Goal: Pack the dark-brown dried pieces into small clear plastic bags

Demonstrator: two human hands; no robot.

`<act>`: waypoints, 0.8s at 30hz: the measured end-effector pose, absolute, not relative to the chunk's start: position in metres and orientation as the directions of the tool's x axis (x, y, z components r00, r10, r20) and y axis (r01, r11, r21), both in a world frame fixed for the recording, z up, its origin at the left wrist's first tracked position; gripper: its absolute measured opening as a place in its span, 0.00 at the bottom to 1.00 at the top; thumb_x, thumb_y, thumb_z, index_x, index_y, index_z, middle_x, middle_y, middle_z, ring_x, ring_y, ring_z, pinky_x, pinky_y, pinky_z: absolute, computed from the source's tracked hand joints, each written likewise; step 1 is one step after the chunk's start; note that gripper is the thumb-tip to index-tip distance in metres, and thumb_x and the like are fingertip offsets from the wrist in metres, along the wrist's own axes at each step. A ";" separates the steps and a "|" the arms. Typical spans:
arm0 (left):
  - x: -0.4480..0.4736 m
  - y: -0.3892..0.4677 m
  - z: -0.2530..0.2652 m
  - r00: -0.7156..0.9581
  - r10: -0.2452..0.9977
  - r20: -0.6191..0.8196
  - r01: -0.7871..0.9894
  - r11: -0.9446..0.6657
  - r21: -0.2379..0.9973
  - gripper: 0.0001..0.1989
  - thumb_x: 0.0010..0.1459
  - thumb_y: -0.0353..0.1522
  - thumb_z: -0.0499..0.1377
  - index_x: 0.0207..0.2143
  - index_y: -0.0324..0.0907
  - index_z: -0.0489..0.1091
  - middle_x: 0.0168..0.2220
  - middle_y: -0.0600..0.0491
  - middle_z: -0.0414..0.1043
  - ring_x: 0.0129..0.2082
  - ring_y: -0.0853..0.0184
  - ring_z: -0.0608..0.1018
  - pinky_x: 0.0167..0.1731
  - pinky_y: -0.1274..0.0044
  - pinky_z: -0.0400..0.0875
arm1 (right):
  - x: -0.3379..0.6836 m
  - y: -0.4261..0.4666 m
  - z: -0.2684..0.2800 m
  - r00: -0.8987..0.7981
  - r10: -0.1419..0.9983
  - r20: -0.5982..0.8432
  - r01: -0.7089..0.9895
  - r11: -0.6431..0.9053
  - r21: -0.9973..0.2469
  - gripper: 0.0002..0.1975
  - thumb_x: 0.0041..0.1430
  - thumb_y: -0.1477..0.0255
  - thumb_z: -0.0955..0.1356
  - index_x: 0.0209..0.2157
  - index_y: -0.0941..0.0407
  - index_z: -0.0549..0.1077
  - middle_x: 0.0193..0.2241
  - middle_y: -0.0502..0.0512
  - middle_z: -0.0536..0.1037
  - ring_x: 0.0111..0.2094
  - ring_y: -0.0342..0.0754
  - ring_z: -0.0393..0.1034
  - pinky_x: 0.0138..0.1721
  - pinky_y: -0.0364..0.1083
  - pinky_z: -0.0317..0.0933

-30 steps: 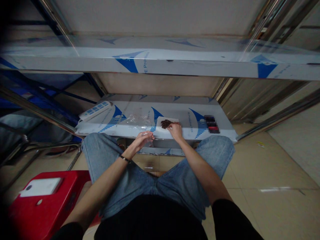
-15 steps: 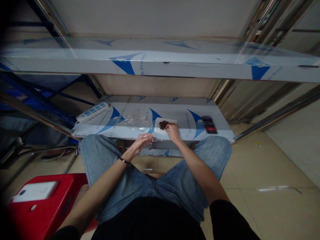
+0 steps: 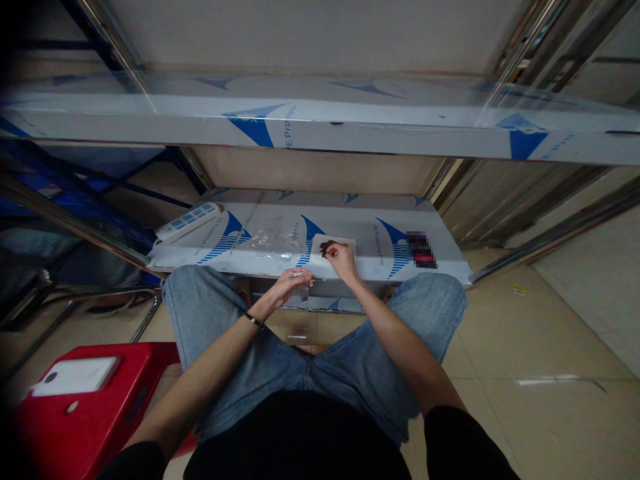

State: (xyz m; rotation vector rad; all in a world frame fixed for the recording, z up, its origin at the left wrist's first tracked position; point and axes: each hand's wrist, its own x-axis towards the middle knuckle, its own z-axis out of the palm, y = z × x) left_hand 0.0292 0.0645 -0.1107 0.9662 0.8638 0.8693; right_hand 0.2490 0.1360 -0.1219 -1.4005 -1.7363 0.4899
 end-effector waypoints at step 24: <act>0.037 0.058 -0.107 0.446 0.875 -0.190 -0.134 0.275 0.952 0.18 0.47 0.38 0.74 0.33 0.32 0.79 0.30 0.44 0.78 0.30 0.64 0.79 0.33 0.74 0.73 | 0.213 0.081 -0.082 -0.293 0.913 0.285 0.288 0.368 -0.884 0.12 0.56 0.61 0.74 0.30 0.56 0.82 0.27 0.55 0.81 0.28 0.47 0.71 0.30 0.44 0.62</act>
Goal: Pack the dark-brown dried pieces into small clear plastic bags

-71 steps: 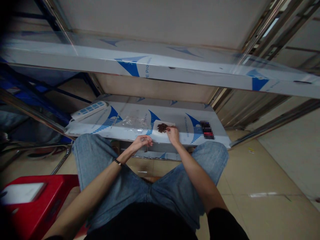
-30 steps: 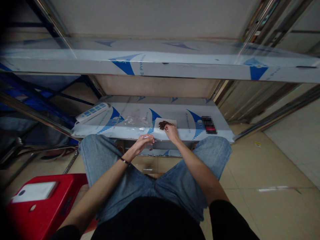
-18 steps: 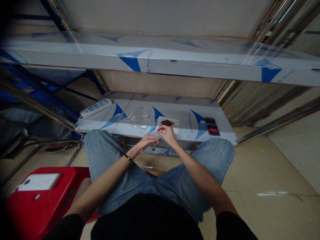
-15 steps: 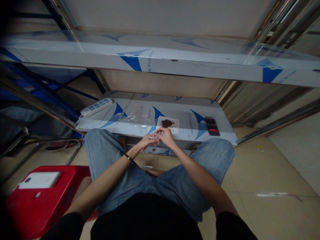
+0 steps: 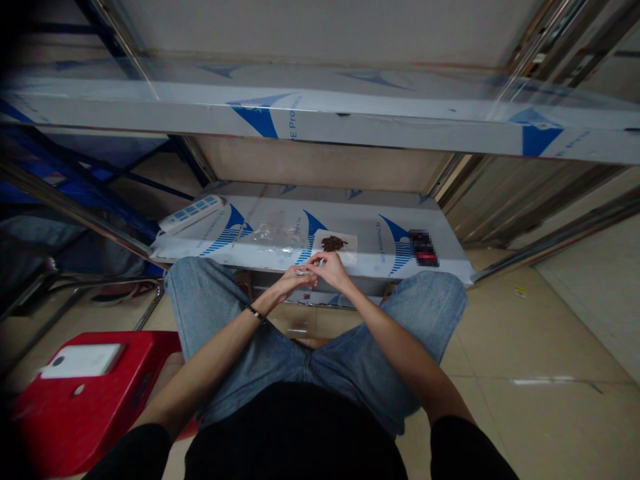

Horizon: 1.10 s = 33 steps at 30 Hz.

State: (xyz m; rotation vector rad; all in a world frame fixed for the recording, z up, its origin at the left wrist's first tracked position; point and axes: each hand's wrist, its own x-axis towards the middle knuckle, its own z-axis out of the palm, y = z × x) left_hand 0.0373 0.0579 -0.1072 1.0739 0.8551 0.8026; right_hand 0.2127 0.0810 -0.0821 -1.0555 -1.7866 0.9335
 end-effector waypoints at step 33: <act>0.041 0.052 -0.103 0.456 0.867 -0.201 -0.072 0.261 0.963 0.15 0.48 0.37 0.73 0.32 0.33 0.78 0.28 0.46 0.78 0.28 0.66 0.78 0.30 0.77 0.71 | 0.221 0.081 -0.077 -0.459 0.859 0.228 0.316 0.397 -0.862 0.05 0.52 0.68 0.77 0.27 0.55 0.84 0.24 0.54 0.81 0.26 0.46 0.68 0.30 0.45 0.60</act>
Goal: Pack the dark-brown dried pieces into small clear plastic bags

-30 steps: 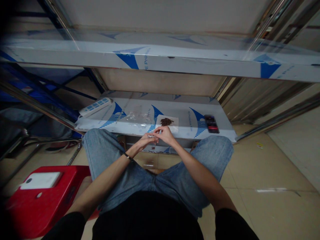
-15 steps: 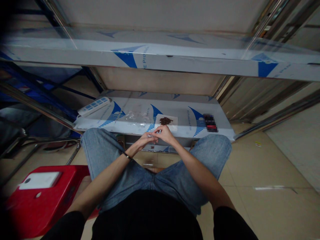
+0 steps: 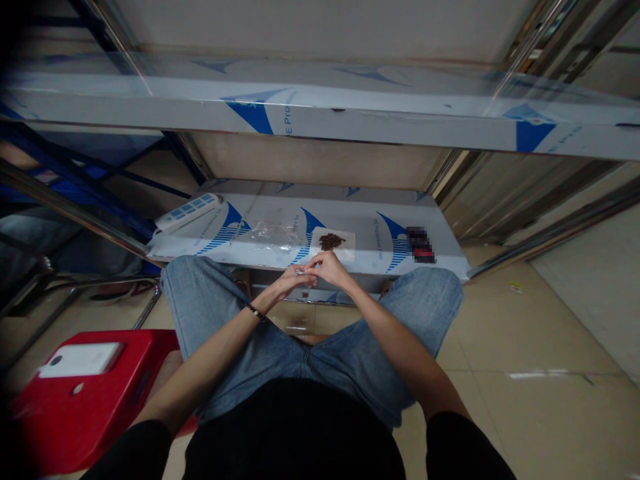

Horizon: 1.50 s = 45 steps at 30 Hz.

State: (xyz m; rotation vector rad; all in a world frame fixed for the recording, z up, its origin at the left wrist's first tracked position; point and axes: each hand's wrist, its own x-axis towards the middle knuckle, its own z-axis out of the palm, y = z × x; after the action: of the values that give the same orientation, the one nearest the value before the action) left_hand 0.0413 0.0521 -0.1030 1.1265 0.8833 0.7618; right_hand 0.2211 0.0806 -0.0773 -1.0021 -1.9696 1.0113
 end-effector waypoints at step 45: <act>0.034 0.060 -0.122 0.457 0.870 -0.186 -0.094 0.256 0.962 0.20 0.50 0.39 0.73 0.39 0.33 0.79 0.31 0.43 0.80 0.33 0.63 0.80 0.34 0.75 0.72 | 0.257 0.139 -0.143 -0.093 0.941 0.326 0.899 0.220 -0.378 0.05 0.62 0.72 0.71 0.35 0.52 0.83 0.38 0.56 0.83 0.46 0.55 0.69 0.50 0.49 0.59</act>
State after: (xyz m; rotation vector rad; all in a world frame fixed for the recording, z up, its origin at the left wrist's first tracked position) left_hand 0.0343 0.0596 -0.1221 1.1191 0.8657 0.7790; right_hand 0.2573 0.1386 -0.1432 -1.6920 -2.0048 0.1097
